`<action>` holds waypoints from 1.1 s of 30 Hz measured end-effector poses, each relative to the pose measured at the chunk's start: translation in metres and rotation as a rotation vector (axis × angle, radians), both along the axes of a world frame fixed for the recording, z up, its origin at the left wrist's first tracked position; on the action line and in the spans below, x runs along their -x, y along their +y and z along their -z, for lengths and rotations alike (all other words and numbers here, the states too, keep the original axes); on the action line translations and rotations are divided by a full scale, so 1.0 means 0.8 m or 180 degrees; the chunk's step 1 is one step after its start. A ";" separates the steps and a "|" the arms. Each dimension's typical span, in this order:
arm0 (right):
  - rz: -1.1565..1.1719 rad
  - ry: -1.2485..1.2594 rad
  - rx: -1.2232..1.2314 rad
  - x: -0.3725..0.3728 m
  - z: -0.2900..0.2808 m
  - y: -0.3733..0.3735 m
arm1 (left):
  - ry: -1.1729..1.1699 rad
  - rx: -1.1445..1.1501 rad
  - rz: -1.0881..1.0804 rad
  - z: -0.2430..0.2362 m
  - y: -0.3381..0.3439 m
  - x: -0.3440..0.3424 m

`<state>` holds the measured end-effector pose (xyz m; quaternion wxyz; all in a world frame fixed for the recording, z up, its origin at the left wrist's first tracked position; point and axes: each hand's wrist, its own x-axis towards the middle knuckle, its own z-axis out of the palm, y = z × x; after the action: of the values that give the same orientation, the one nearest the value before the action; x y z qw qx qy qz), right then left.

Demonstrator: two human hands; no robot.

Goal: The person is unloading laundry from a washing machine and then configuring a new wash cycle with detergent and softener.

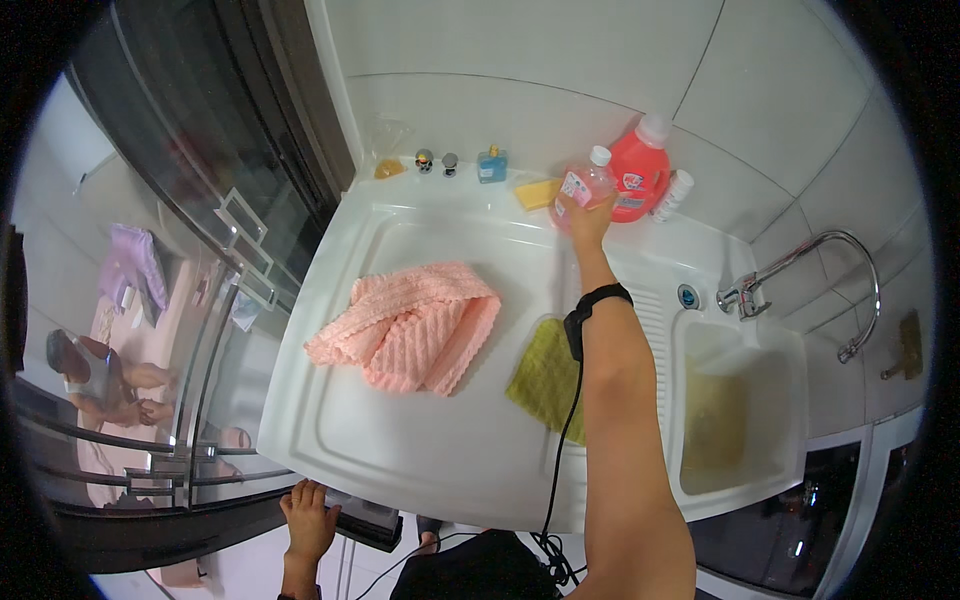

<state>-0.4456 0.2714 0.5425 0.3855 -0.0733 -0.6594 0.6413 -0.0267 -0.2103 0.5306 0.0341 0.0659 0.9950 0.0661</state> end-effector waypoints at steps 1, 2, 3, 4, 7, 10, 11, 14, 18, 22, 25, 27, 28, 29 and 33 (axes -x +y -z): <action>-0.0010 -0.0011 0.0008 0.005 0.005 0.008 | -0.0011 0.0008 -0.0010 0.000 0.001 0.001; -0.0086 0.0120 -0.0189 0.010 0.007 0.018 | -0.0038 0.0012 -0.0005 0.001 0.003 0.002; -0.0168 0.0248 -0.0377 0.012 0.009 0.021 | -0.0071 0.0024 -0.0007 0.001 0.002 0.001; -0.0180 0.0236 -0.0365 0.014 0.009 0.025 | -0.0084 0.0035 -0.0019 0.002 0.000 0.000; -0.0590 0.0182 -0.0254 0.016 0.011 0.036 | -0.0098 0.0088 -0.0071 0.005 0.001 -0.003; -0.0574 0.0060 -0.0176 0.015 0.016 0.043 | -0.0173 0.0044 -0.0268 0.004 0.006 -0.002; -0.0456 -0.0055 -0.0370 0.014 0.016 0.047 | -0.0017 0.0006 -0.0343 0.004 0.010 0.001; 0.0111 -0.0803 -0.0934 -0.011 -0.004 0.029 | 0.0091 0.0013 -0.0400 0.010 0.009 -0.003; 0.0510 -0.1056 -0.1196 -0.051 -0.029 0.024 | -0.0022 0.0189 -0.0075 0.014 0.005 -0.006; 0.0021 -0.1421 -0.0448 -0.094 -0.065 0.018 | -0.0167 0.0210 -0.0095 0.022 -0.006 -0.020; -0.0646 -0.1717 -0.0510 -0.128 -0.086 0.083 | 0.0168 0.0300 0.0161 0.031 -0.011 -0.012; -0.1076 -0.1518 0.0050 -0.184 -0.133 0.041 | -0.0006 0.0058 0.0027 0.031 -0.014 -0.004; -0.1417 -0.1217 0.0233 -0.224 -0.171 0.031 | 0.0091 -0.0021 0.0042 0.029 -0.015 0.002; -0.1345 -0.1245 0.0123 -0.252 -0.193 0.010 | 0.0188 -0.0066 0.0017 0.028 -0.018 0.000; -0.1463 -0.1308 -0.0065 -0.352 -0.225 -0.057 | 0.0275 -0.0467 -0.0255 0.036 -0.036 0.004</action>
<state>-0.1639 0.2255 0.7229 0.0898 -0.0465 -0.7293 0.6767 -0.0296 -0.2389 0.5021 -0.0166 0.0312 0.9899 0.1372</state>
